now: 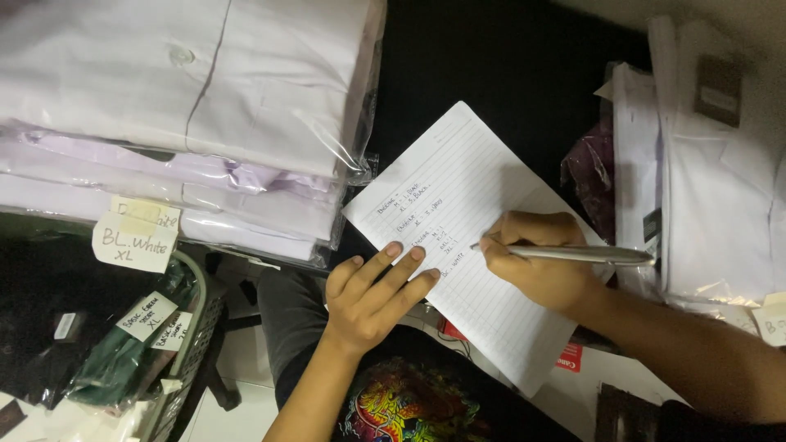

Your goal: The person organizes packaged white shirts in a storage area. They move shirts from a green basket to a shelf, check tags, and write on a notepad with a pen.

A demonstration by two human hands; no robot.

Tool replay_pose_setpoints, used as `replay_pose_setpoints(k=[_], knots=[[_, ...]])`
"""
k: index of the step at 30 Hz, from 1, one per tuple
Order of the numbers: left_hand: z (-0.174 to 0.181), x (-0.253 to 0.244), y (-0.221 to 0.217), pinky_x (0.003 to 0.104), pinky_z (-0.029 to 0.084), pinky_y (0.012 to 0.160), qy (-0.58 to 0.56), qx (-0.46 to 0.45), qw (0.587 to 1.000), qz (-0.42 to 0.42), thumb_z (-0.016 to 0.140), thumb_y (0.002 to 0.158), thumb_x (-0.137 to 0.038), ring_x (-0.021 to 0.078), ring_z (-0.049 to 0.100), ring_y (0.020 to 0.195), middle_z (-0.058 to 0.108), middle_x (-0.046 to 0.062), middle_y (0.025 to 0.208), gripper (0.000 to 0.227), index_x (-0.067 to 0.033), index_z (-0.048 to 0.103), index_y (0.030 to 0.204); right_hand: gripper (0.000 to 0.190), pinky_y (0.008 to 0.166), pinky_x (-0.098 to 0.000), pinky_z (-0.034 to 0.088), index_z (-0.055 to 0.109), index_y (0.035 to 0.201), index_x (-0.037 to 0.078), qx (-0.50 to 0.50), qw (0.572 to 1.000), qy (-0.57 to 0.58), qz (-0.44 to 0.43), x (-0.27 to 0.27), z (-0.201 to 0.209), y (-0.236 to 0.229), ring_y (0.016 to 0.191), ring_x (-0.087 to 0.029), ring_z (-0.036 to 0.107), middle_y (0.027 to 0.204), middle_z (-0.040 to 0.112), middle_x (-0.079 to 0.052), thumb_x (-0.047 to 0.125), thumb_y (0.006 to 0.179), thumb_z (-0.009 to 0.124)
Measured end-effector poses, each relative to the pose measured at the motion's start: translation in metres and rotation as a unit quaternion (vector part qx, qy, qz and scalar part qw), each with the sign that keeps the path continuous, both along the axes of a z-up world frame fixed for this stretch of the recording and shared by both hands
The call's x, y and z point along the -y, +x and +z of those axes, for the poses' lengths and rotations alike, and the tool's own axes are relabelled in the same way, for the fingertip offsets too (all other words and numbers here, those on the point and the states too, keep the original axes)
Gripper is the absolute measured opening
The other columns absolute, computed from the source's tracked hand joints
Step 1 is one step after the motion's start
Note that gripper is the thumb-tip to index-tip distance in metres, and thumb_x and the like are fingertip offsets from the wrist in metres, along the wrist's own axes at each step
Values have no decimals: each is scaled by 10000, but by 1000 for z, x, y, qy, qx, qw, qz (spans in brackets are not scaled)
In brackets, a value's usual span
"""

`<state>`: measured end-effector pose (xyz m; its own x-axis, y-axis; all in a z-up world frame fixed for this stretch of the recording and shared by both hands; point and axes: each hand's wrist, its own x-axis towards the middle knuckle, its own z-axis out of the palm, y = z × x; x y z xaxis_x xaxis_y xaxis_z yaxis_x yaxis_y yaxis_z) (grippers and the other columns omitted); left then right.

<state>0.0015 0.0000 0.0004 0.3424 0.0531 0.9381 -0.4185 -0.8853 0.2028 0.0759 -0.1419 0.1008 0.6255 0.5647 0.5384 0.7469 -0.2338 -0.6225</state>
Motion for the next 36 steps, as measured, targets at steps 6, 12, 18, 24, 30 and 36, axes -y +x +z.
replay_pose_setpoints(k=[6,12,18,24,30,36], knots=[[-2,1,-1,264,372,741,4,-7,1000,4,633,773,-226,112,574,933,654,-67,951,88,-275,651,844,318,300,-182,319,362,432,86,-17,1000,-14,1,8,-9,5,279,-51,309,335,312,12,-109,607,543],[-4,0,-1,263,371,736,11,-14,1000,-5,623,783,-219,116,569,945,650,-60,966,111,-272,649,877,317,313,-182,327,344,433,87,-3,1000,-4,16,3,-6,1,306,-55,273,356,280,13,-140,570,518],[-5,0,0,267,370,740,15,-5,1000,2,633,780,-218,116,569,947,649,-61,974,106,-276,650,866,354,325,-133,291,346,421,118,146,987,-69,-15,9,-15,6,272,-62,282,351,273,15,-161,586,487],[-4,-1,0,267,379,768,23,-5,1000,-2,602,809,-219,121,564,970,644,-53,988,104,-257,647,894,315,277,-153,272,366,456,103,79,991,-107,-3,3,-7,-2,258,-54,284,361,319,16,-120,637,496],[-14,4,-4,337,436,802,97,46,993,45,593,815,-178,146,575,965,630,-45,1016,77,-219,645,854,278,265,-151,254,330,536,132,-342,928,137,-58,17,-6,8,289,-42,264,379,322,16,38,766,455],[-2,3,-15,386,359,904,163,-25,986,10,348,854,-62,202,592,1008,579,69,1101,345,-228,424,1146,146,316,-190,278,454,678,69,-387,914,123,-18,30,-16,12,326,-88,370,558,540,-110,-14,789,410]])
